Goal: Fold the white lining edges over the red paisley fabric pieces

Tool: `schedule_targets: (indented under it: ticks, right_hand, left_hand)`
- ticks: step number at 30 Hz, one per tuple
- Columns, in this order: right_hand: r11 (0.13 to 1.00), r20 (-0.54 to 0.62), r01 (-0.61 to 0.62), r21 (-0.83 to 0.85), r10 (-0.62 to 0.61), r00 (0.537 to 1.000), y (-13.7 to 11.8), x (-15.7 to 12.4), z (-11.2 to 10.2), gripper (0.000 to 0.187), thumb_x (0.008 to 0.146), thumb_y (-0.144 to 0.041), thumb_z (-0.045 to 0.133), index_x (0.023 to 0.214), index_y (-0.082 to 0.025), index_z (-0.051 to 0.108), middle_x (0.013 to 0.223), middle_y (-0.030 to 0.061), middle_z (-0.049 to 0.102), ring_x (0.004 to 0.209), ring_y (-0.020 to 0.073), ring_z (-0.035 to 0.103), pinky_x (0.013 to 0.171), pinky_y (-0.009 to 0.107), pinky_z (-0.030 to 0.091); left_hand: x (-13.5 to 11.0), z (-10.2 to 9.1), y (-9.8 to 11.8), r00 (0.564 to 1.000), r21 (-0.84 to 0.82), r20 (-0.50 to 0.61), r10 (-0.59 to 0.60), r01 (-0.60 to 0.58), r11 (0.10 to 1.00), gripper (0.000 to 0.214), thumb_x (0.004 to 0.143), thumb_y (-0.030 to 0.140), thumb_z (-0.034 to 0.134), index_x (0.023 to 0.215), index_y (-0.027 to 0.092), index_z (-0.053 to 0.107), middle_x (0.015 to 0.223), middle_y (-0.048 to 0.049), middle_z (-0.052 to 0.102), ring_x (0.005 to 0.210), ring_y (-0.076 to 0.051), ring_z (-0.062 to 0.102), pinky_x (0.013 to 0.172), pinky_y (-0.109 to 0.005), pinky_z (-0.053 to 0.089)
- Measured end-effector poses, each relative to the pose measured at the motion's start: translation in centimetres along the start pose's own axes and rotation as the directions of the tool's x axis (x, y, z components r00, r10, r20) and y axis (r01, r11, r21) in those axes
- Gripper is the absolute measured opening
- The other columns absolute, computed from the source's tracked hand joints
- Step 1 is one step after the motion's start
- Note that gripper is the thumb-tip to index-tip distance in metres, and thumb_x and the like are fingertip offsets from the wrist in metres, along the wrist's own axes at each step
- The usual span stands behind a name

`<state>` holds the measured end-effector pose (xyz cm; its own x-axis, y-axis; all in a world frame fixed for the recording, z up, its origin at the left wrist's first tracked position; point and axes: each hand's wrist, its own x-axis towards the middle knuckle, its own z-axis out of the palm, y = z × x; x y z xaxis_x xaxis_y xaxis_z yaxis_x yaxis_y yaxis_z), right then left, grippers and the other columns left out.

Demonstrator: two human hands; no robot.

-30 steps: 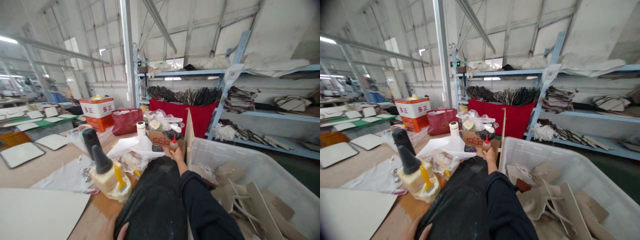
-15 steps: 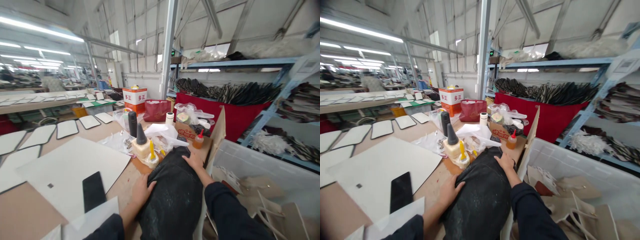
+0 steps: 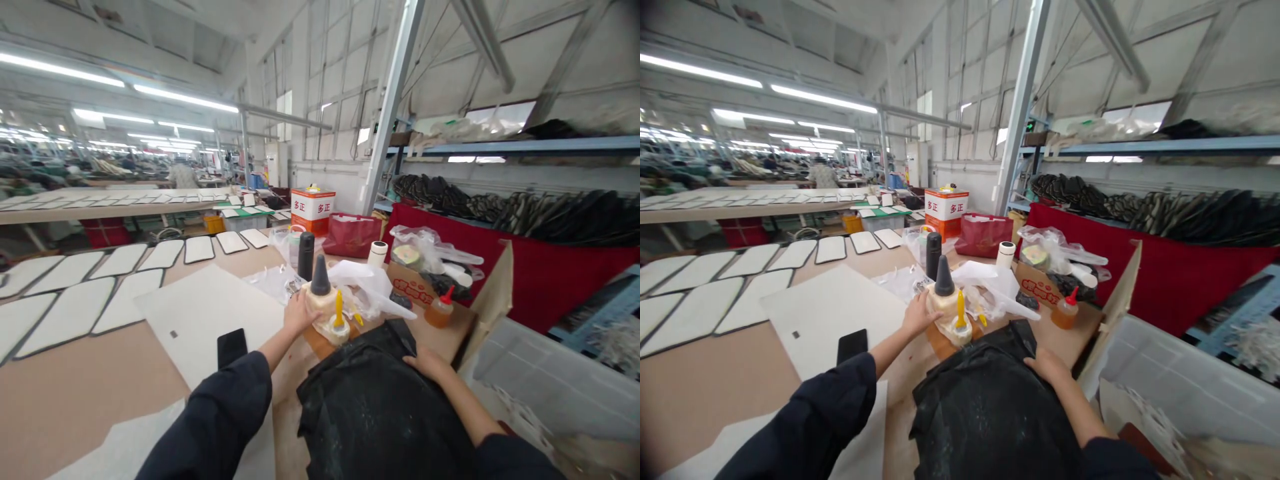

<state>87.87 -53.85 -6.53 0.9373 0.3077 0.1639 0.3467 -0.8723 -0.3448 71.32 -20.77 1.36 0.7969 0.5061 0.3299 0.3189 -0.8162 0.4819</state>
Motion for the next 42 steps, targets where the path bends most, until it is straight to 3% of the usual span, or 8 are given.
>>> schedule_targets:
  ticks: [2,4,7,9,15,24,34,42]
  right_hand:
    - [0.992,-0.134,0.038,-0.118,-0.054,0.99,-2.1,-0.4,-1.2,0.048,0.071,-0.035,0.059,0.112,-0.012,0.056,0.114,0.0202,0.057,0.106,0.0341,0.052,0.09,0.046,0.039]
    - [0.975,-0.261,0.176,-0.137,-0.207,0.943,-4.9,-0.8,-1.6,0.048,0.081,-0.03,0.047,0.125,-0.01,0.046,0.132,0.0188,0.043,0.123,0.0301,0.038,0.101,0.044,0.028]
    - [0.895,-0.045,0.445,0.036,-0.444,0.895,-8.9,-1.2,-0.3,0.038,0.085,-0.022,0.038,0.119,-0.016,0.052,0.127,0.0102,0.051,0.119,0.0204,0.043,0.102,0.033,0.029]
    - [0.86,0.095,0.489,0.143,-0.504,0.858,-10.7,-1.0,1.5,0.034,0.085,-0.019,0.038,0.113,-0.018,0.057,0.122,0.0075,0.055,0.115,0.018,0.047,0.1,0.03,0.032]
    - [0.922,0.141,0.379,0.077,-0.387,0.911,-11.8,0.2,5.7,0.034,0.082,-0.021,0.048,0.115,-0.015,0.054,0.119,0.0102,0.056,0.114,0.0223,0.046,0.096,0.033,0.033]
    - [0.978,0.178,0.189,0.087,-0.202,0.963,-12.9,1.9,5.0,0.034,0.082,-0.029,0.046,0.114,-0.018,0.051,0.113,0.009,0.057,0.103,0.0237,0.051,0.084,0.034,0.037]
    - [0.948,0.222,0.318,0.01,-0.312,0.924,-13.5,1.2,5.0,0.023,0.084,-0.031,0.045,0.103,-0.026,0.057,0.109,0.0055,0.057,0.103,0.0233,0.05,0.08,0.035,0.035]
    - [0.91,0.165,0.413,-0.046,-0.4,0.901,-14.0,0.2,5.0,0.022,0.085,-0.021,0.041,0.102,-0.021,0.055,0.107,0.0082,0.058,0.099,0.0227,0.049,0.079,0.033,0.035]
  left_hand:
    - [2.2,0.6,0.1,0.999,0.011,0.026,-0.039,0.039,0.999,0.104,0.055,0.057,0.069,0.136,0.016,0.018,0.141,-0.0229,0.024,0.129,-0.036,0.027,0.099,-0.046,0.028]
    - [3.6,1.5,0.3,0.996,0.011,0.073,-0.053,0.052,0.999,0.118,0.047,0.061,0.072,0.137,0.015,0.01,0.144,-0.0261,0.013,0.132,-0.04,0.015,0.1,-0.051,0.023]
    - [4.7,2.9,0.1,0.994,-0.012,0.102,-0.045,0.047,0.999,0.128,0.041,0.061,0.075,0.138,0.014,0.006,0.143,-0.0285,0.009,0.132,-0.042,0.013,0.101,-0.052,0.022]
    - [5.0,3.6,-0.2,0.995,-0.045,0.099,-0.031,0.036,0.998,0.129,0.04,0.061,0.075,0.137,0.013,0.006,0.14,-0.028,0.014,0.131,-0.04,0.019,0.102,-0.049,0.023]
    - [6.2,4.4,-1.5,0.995,-0.134,0.042,0.091,-0.085,0.987,0.117,0.039,0.06,0.076,0.132,0.012,0.023,0.127,-0.0191,0.031,0.123,-0.033,0.032,0.103,-0.041,0.026]
    - [7.1,4.6,-2.0,0.992,-0.215,0.017,0.122,-0.115,0.97,0.107,0.042,0.055,0.076,0.129,0.015,0.028,0.124,-0.0144,0.036,0.121,-0.03,0.034,0.103,-0.041,0.028]
    - [7.9,4.2,-2.3,0.99,-0.206,0.037,0.133,-0.123,0.971,0.105,0.044,0.055,0.076,0.129,0.011,0.031,0.122,-0.015,0.04,0.118,-0.03,0.037,0.101,-0.039,0.031]
    - [8.3,4.1,-2.5,0.985,-0.188,0.077,0.155,-0.138,0.972,0.109,0.043,0.056,0.076,0.131,0.011,0.029,0.121,-0.0147,0.041,0.118,-0.03,0.036,0.101,-0.04,0.031]
